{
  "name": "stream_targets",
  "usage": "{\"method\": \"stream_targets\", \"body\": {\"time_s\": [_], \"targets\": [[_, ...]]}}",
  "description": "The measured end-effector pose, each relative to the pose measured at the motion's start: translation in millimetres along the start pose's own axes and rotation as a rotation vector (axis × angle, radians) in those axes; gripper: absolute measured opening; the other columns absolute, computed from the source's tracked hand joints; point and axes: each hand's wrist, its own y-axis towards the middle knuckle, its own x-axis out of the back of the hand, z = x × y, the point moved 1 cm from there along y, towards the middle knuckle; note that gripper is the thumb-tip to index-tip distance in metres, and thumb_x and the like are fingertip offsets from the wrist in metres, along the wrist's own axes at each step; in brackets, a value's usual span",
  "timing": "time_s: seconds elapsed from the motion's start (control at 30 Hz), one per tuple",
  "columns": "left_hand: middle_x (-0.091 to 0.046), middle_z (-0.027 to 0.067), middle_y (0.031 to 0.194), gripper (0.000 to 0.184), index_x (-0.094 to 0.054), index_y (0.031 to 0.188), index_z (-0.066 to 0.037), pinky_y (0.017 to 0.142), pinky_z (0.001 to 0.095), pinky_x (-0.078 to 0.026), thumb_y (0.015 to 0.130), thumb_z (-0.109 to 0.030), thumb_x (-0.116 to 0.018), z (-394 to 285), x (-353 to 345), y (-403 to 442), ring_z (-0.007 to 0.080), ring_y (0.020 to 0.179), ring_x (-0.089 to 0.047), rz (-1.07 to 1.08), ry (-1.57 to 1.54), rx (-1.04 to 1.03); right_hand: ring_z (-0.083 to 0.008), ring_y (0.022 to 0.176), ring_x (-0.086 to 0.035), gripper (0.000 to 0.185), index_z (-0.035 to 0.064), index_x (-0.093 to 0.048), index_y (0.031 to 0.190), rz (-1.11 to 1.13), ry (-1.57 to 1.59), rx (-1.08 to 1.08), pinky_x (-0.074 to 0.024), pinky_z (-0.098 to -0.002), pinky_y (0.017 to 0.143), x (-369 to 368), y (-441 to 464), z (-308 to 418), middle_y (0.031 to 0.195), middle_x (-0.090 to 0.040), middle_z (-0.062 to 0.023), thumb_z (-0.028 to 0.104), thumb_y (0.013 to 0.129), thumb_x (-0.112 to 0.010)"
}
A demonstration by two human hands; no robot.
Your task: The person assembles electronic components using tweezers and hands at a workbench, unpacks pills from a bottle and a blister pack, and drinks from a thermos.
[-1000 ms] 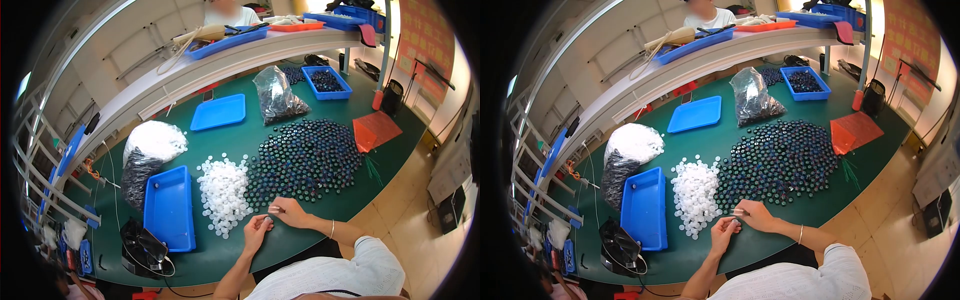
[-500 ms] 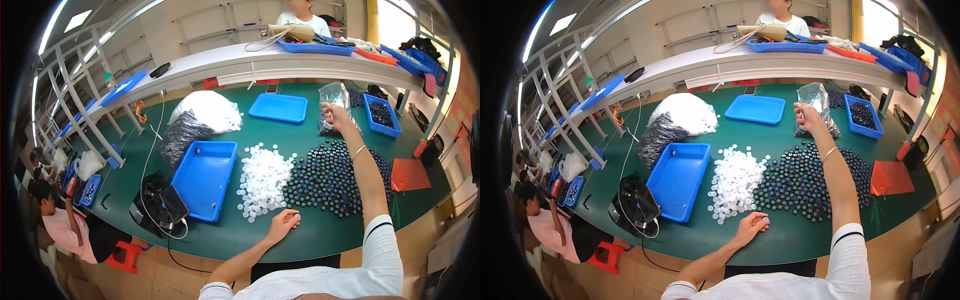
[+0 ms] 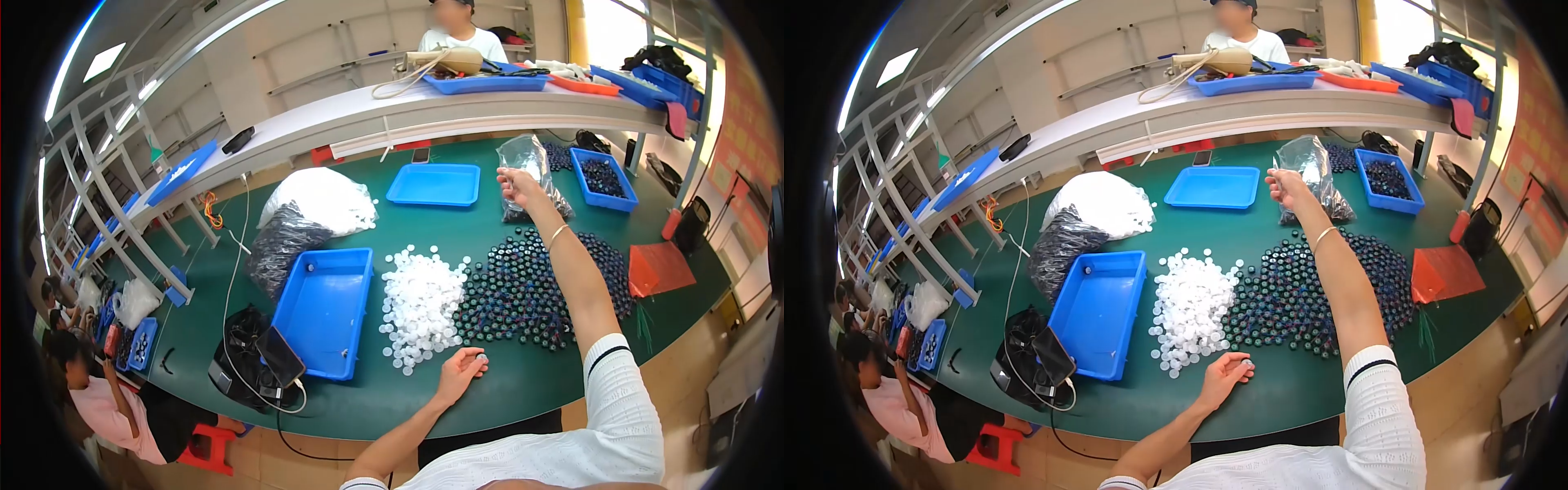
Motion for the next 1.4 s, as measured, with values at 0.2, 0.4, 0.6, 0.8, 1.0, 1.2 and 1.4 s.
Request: {"method": "stream_targets", "body": {"time_s": [0.2,0.4,0.6,0.8,1.0,1.2,1.4], "targets": [[-0.068,0.0084,0.097,0.024,-0.057,0.115,0.001,0.072,0.0234,-0.052,0.093,-0.009,-0.058,-3,-1,-1,0.0127,0.084,-0.065,-0.008,0.010,-0.002,-0.0077,0.057,-0.043,0.012,0.0063,-0.055,0.102,-0.053,-0.012,-0.015,-0.0324,-0.0180,0.042,0,-10,0,0.080,-0.053,-0.0032,0.013,0.092,-0.058],[-0.067,0.0101,0.100,0.026,-0.055,0.118,0.001,0.074,0.0242,-0.052,0.093,-0.007,-0.057,-3,-1,-1,0.0137,0.087,-0.065,-0.001,0.011,-0.004,-0.0082,0.055,-0.042,0.011,0.0056,-0.054,0.098,-0.056,-0.050,0.001,-0.0338,-0.0197,0.042,1,-16,2,0.080,-0.054,-0.0044,0.015,0.092,-0.058],[-0.067,0.0096,0.101,0.027,-0.056,0.118,0.002,0.074,0.0240,-0.053,0.093,-0.007,-0.058,-4,-2,0,0.0139,0.087,-0.065,0.027,-0.005,0.000,-0.0077,0.057,-0.043,0.013,0.0076,-0.057,0.103,-0.071,-0.045,-0.003,-0.0339,-0.0183,0.042,4,-16,-3,0.083,-0.052,-0.0037,0.015,0.092,-0.059],[-0.067,0.0107,0.100,0.024,-0.057,0.115,0.002,0.073,0.0238,-0.053,0.092,-0.006,-0.059,-6,-3,-1,0.0147,0.087,-0.066,-0.023,0.006,0.011,-0.0078,0.057,-0.043,0.010,0.0078,-0.057,0.100,-0.074,-0.019,-0.020,-0.0354,-0.0185,0.043,4,-21,-7,0.081,-0.052,-0.0032,0.014,0.093,-0.057],[-0.067,0.0118,0.100,0.022,-0.057,0.113,0.002,0.072,0.0251,-0.053,0.092,-0.005,-0.058,-9,-4,-1,0.0158,0.086,-0.066,-0.027,0.015,0.016,-0.0093,0.057,-0.045,0.010,0.0058,-0.055,0.098,-0.100,0.016,-0.005,-0.0382,-0.0199,0.043,11,-19,-11,0.082,-0.054,-0.0058,0.014,0.093,-0.057],[-0.067,0.0119,0.100,0.023,-0.057,0.114,0.002,0.072,0.0251,-0.053,0.092,-0.005,-0.058,-7,-4,-1,0.0161,0.086,-0.066,-0.023,0.018,0.014,-0.0112,0.055,-0.050,0.015,0.0024,-0.050,0.097,-0.105,0.130,-0.027,-0.0474,-0.0262,0.044,27,-9,-18,0.084,-0.058,-0.0096,0.015,0.092,-0.056],[-0.067,0.0117,0.101,0.023,-0.057,0.114,0.002,0.072,0.0250,-0.053,0.092,-0.005,-0.058,-6,-4,-1,0.0159,0.086,-0.066,-0.010,0.011,-0.001,-0.0120,0.057,-0.051,0.020,-0.0004,-0.051,0.097,-0.140,0.114,-0.012,-0.0458,-0.0243,0.042,28,-14,-18,0.083,-0.057,-0.0091,0.019,0.094,-0.053]]}}
